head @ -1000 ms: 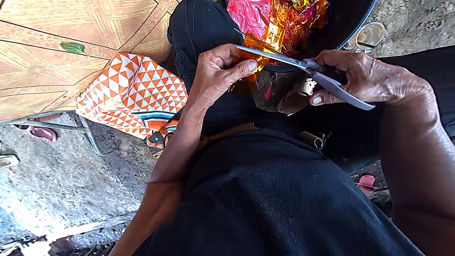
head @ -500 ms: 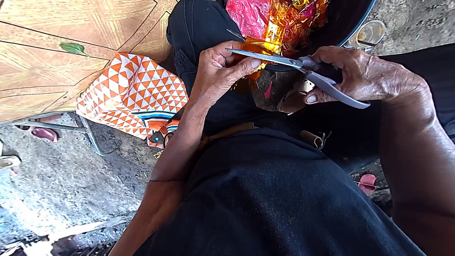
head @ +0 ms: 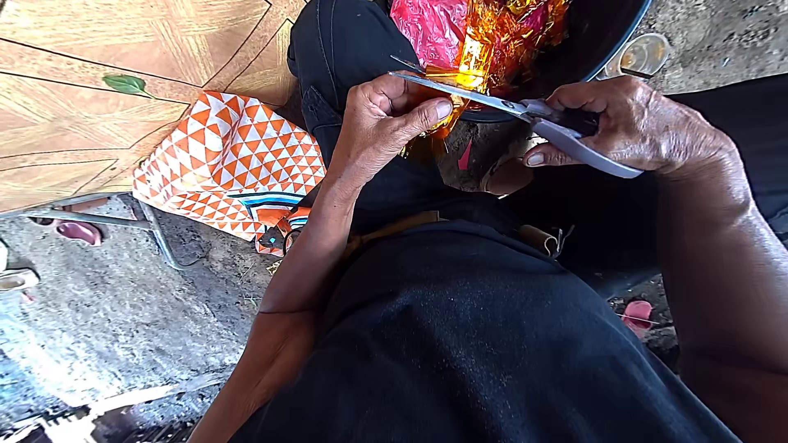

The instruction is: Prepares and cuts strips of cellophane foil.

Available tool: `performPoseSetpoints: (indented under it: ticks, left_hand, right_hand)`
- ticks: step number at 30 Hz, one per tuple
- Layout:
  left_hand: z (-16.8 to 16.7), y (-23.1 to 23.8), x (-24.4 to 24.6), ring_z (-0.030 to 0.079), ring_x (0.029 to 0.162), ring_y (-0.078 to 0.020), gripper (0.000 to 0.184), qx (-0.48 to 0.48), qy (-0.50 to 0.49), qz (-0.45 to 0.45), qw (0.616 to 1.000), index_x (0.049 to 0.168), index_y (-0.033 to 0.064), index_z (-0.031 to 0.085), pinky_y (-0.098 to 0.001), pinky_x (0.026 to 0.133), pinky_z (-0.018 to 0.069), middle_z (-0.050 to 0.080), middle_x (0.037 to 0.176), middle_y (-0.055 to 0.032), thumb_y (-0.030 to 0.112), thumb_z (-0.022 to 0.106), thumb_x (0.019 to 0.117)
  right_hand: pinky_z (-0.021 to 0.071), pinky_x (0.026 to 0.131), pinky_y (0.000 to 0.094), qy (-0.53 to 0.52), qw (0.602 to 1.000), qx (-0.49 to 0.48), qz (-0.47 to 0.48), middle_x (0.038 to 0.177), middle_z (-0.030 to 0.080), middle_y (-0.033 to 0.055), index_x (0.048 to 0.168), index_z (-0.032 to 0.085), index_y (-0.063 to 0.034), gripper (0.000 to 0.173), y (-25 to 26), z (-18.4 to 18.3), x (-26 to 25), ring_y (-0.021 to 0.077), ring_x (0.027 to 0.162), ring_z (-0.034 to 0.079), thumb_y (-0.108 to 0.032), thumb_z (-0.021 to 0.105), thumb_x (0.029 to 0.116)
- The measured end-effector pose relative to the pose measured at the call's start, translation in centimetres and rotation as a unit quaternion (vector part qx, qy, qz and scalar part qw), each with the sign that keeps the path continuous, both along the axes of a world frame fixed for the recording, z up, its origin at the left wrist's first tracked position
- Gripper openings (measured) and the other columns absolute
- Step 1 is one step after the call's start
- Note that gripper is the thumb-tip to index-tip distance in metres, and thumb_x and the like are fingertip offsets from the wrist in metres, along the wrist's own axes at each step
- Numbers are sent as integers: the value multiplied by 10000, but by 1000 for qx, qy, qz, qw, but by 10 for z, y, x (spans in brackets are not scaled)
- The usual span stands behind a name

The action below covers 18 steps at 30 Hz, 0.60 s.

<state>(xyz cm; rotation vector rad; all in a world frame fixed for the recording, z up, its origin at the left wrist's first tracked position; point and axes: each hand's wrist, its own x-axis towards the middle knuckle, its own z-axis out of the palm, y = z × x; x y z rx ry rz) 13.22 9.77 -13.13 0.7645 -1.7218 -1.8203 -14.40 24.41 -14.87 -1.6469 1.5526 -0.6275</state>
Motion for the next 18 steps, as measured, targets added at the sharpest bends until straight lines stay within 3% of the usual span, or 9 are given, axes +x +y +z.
performPoseSetpoints:
  ticks: [13, 15, 18]
  left_hand:
    - [-1, 2, 6, 755, 825, -147, 149, 42, -12, -16, 999, 1061, -28, 679, -328, 792, 649, 767, 903, -59, -18, 717, 918]
    - [-1, 2, 6, 758, 828, -160, 148, 46, -12, -14, 999, 1060, -28, 679, -342, 794, 652, 766, 904, -65, -20, 717, 917]
    - [-3, 2, 6, 757, 830, -166, 150, 43, -7, -11, 999, 1057, -28, 674, -343, 787, 653, 763, 907, -70, -27, 716, 913]
  right_hand:
    - [367, 514, 177, -6, 999, -38, 4, 668, 548, -87, 833, 644, -143, 474, 2, -5, -3, -52, 585, 475, -615, 680, 865]
    - [391, 525, 145, -29, 999, -32, 15, 697, 573, -98, 875, 667, -142, 478, 1, -5, -3, -70, 605, 496, -617, 707, 849]
    - [418, 577, 139, -16, 999, 26, 26, 792, 580, -110, 956, 640, -164, 625, 0, -1, -2, -73, 673, 511, -757, 684, 765]
